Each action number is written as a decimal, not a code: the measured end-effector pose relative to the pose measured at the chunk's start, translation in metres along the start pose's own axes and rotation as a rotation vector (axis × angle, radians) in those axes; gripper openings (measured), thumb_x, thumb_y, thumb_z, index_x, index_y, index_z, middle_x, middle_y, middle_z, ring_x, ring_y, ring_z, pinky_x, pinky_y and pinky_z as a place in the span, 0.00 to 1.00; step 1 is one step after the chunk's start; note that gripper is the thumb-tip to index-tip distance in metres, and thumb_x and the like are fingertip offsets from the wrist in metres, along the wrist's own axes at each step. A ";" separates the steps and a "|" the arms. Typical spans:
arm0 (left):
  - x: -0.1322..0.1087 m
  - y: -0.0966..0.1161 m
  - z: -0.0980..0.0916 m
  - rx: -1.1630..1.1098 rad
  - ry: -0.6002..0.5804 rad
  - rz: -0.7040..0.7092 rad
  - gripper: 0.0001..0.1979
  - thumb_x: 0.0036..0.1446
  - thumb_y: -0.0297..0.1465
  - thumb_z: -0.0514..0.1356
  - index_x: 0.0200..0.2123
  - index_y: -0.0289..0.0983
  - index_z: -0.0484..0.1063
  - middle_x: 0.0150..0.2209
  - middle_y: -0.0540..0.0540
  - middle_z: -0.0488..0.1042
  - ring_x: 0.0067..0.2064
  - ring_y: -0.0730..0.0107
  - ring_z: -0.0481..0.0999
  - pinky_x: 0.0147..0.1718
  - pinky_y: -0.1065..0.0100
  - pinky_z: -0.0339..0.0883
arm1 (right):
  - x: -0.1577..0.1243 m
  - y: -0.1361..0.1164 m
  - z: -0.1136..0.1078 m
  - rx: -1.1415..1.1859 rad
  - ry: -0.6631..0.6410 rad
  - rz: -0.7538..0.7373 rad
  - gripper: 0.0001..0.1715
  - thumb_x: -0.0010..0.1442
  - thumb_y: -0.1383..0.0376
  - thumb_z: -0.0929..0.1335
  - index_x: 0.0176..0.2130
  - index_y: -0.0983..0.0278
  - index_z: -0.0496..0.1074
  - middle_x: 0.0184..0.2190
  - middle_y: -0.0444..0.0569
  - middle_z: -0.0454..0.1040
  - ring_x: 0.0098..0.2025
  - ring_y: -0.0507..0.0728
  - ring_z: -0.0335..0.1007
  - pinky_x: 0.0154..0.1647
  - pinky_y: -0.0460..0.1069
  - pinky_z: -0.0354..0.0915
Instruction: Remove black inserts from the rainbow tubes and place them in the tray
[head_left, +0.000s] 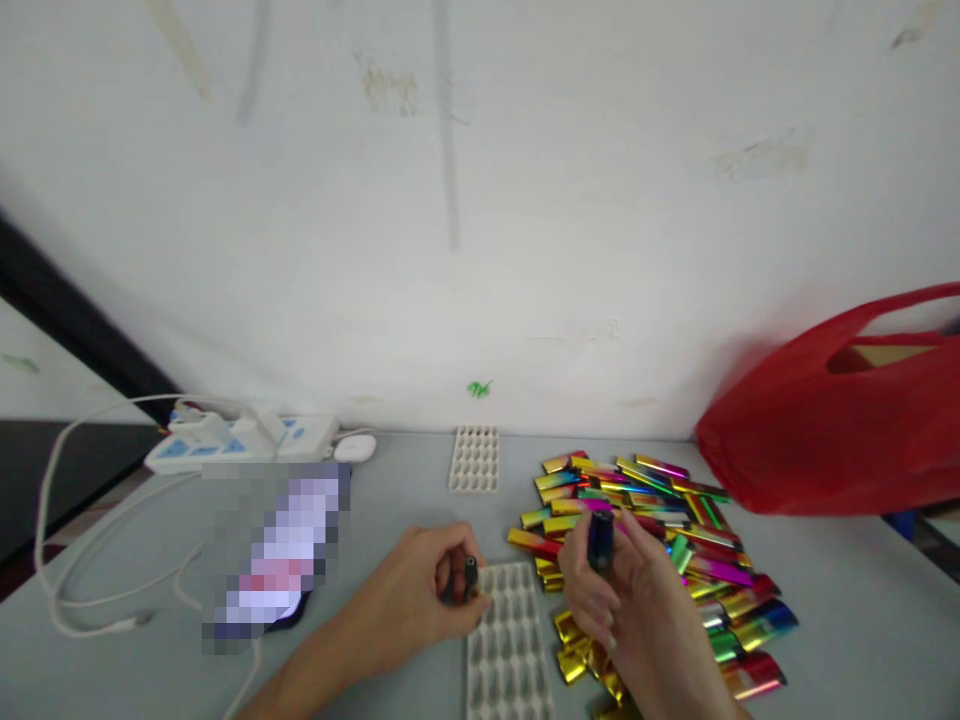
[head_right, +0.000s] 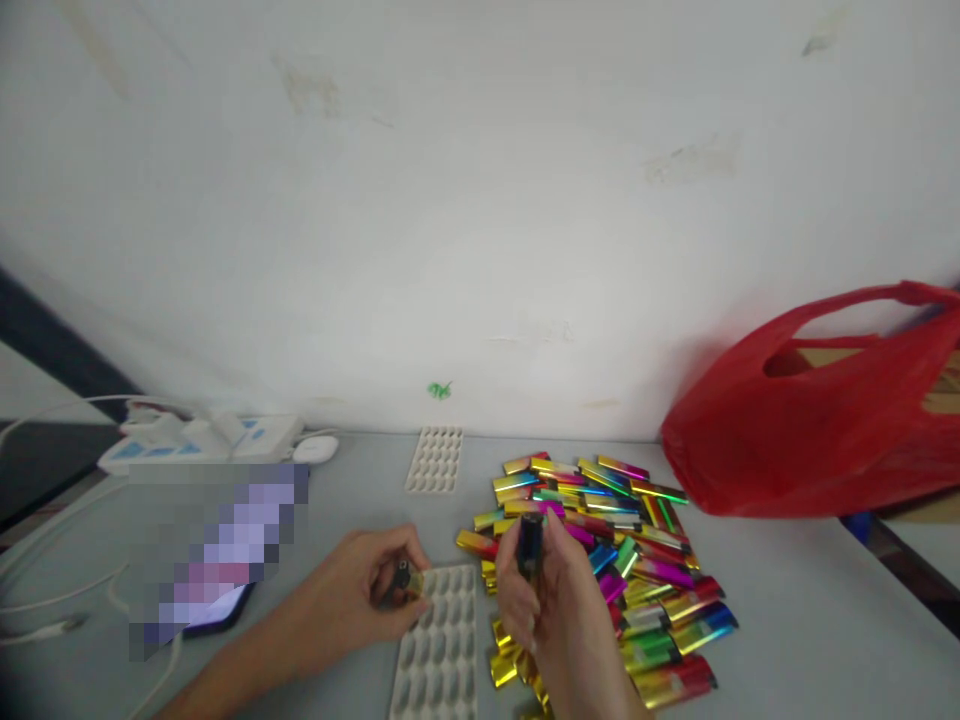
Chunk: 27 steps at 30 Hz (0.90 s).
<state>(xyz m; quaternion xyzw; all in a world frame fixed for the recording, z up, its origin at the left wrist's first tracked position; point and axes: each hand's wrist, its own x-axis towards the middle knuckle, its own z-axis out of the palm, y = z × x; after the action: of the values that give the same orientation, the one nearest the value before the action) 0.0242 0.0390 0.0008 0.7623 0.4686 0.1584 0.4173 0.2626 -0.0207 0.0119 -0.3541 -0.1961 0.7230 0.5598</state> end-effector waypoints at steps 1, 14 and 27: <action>0.000 0.000 0.000 0.002 0.000 0.003 0.07 0.55 0.32 0.69 0.37 0.39 0.77 0.25 0.58 0.70 0.27 0.72 0.67 0.28 0.71 0.58 | 0.000 0.000 0.001 0.008 -0.034 -0.016 0.32 0.62 0.38 0.76 0.30 0.62 0.75 0.22 0.37 0.53 0.23 0.50 0.38 0.21 0.45 0.44; -0.001 0.003 -0.002 -0.024 -0.018 -0.003 0.06 0.57 0.32 0.70 0.37 0.38 0.77 0.25 0.58 0.70 0.28 0.71 0.69 0.28 0.71 0.59 | 0.007 0.013 -0.004 0.045 -0.292 0.042 0.40 0.66 0.33 0.71 0.22 0.60 0.63 0.18 0.36 0.52 0.19 0.48 0.43 0.19 0.45 0.47; 0.001 -0.016 -0.009 -0.177 -0.067 0.045 0.30 0.47 0.44 0.83 0.49 0.40 0.80 0.29 0.58 0.72 0.27 0.75 0.66 0.26 0.74 0.58 | 0.007 0.012 -0.004 0.126 -0.335 0.106 0.38 0.65 0.36 0.75 0.25 0.63 0.68 0.17 0.33 0.51 0.18 0.46 0.38 0.17 0.42 0.45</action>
<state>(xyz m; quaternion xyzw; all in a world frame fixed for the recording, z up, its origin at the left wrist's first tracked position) 0.0099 0.0477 -0.0069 0.7376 0.4212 0.1831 0.4949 0.2570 -0.0179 -0.0008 -0.2027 -0.2222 0.8112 0.5015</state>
